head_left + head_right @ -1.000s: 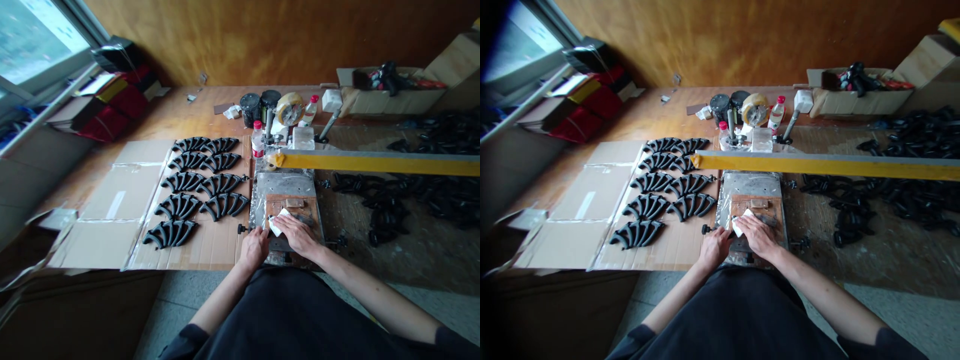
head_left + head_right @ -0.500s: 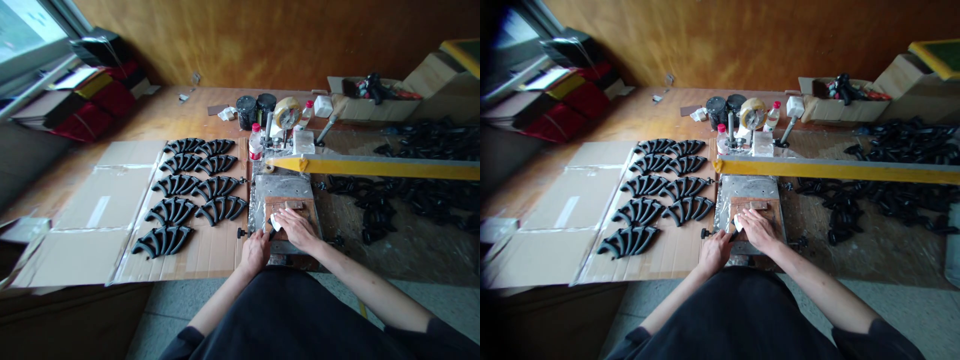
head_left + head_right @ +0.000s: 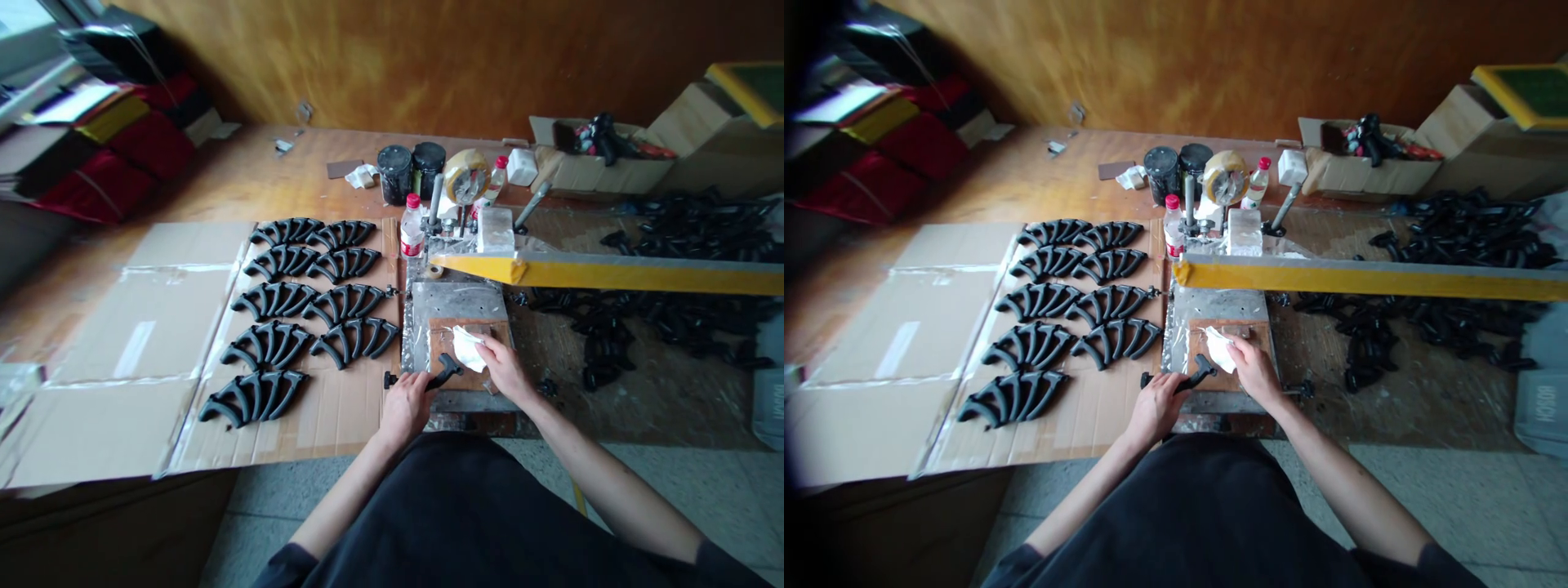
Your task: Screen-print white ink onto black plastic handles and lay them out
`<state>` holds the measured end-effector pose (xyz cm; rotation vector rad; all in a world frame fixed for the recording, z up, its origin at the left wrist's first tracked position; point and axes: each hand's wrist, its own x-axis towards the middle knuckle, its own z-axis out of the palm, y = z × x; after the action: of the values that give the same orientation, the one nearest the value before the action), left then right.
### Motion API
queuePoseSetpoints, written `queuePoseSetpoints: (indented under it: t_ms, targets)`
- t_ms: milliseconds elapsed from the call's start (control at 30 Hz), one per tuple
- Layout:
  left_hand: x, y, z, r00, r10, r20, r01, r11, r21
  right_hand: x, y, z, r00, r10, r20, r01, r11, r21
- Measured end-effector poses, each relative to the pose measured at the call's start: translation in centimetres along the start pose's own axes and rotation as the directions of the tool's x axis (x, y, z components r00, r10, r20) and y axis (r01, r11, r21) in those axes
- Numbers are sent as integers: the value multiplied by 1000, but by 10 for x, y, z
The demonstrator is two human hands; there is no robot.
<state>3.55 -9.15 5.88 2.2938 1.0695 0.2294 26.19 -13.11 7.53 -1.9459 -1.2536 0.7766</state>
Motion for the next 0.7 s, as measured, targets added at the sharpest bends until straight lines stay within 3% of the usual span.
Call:
queuePoseSetpoints:
  t_ms: [233, 400, 500, 600, 700]
  targets:
    - [3, 8, -4, 995, 93, -36, -94, 995, -25, -9, -9, -12, 991, 85, -104, -67, 984, 163]
    - [12, 22, 3, 991, 131, -20, -131, 991, -29, -19, 0, -25, 984, 144, -104, -96, 925, 369]
    - [22, 42, 17, 994, 107, -10, -108, 992, -58, -15, 26, -45, 966, 255, -50, -178, 791, 586]
    - [33, 73, 36, 998, 56, -6, -56, 993, -99, 4, 72, -82, 934, 352, -60, -194, 641, 743]
    - [45, 110, 59, 1000, -19, -20, 17, 993, -116, 45, 119, -123, 904, 389, -177, -117, 624, 773]
